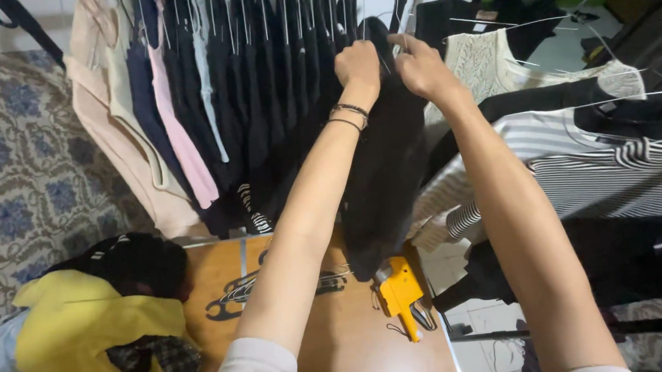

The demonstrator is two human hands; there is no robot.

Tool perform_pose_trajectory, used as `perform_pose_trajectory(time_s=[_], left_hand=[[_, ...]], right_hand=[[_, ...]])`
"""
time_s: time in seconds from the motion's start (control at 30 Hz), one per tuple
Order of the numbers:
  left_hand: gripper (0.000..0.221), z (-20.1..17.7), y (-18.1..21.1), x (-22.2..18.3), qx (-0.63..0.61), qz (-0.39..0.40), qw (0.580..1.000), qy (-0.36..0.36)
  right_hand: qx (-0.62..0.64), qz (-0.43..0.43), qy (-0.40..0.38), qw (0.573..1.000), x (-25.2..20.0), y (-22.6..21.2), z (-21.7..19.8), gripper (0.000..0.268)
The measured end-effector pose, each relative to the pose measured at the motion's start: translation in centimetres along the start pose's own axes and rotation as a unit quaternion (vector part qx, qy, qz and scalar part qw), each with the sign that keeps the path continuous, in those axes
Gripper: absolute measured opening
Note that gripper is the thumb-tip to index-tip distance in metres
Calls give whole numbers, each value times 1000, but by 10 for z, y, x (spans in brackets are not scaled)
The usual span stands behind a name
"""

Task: Tagging various shirts with a tagging gun and placing them on hangers before hanging them on a rack.

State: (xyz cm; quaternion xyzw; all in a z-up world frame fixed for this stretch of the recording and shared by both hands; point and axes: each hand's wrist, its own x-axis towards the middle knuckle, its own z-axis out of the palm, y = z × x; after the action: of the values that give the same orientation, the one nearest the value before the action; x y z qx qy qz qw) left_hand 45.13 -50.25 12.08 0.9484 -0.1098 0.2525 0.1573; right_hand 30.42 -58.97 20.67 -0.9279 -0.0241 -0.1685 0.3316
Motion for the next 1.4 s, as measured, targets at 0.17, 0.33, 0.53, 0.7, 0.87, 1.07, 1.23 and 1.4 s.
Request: perform_pose_trajectory(time_s=[0.17,0.33,0.53,0.7,0.87,1.07,1.23,1.4], left_hand=[[23,0,-13,10,-12,-33,999,-38],[22,-16,-26,3,-23,-48,998,-44],[20,-19,-34,-2,-1,-18,999,-33],[21,-27,-48,-6,-18,-32,999,-25],[21,-30,-58,-13,-6,-4,1000,5],[19,-20,-42,-27,1,32,998,48],[18,-3,-37,-31,45,44,994,91],[27,-14,-37,-38,95,59,987,111]], right_hand=[[5,1,7,1000,23,6,18,58],[-16,-15,19,1000,39,-1,29,59],[-1,-25,28,999,67,-11,33,61],[9,-109,88,990,91,-2,36,60],[-10,-48,72,996,105,-17,38,61],[-19,-55,64,996,142,17,65,60],[-62,59,-4,996,164,49,80,62],[-19,191,20,981,172,76,86,64]])
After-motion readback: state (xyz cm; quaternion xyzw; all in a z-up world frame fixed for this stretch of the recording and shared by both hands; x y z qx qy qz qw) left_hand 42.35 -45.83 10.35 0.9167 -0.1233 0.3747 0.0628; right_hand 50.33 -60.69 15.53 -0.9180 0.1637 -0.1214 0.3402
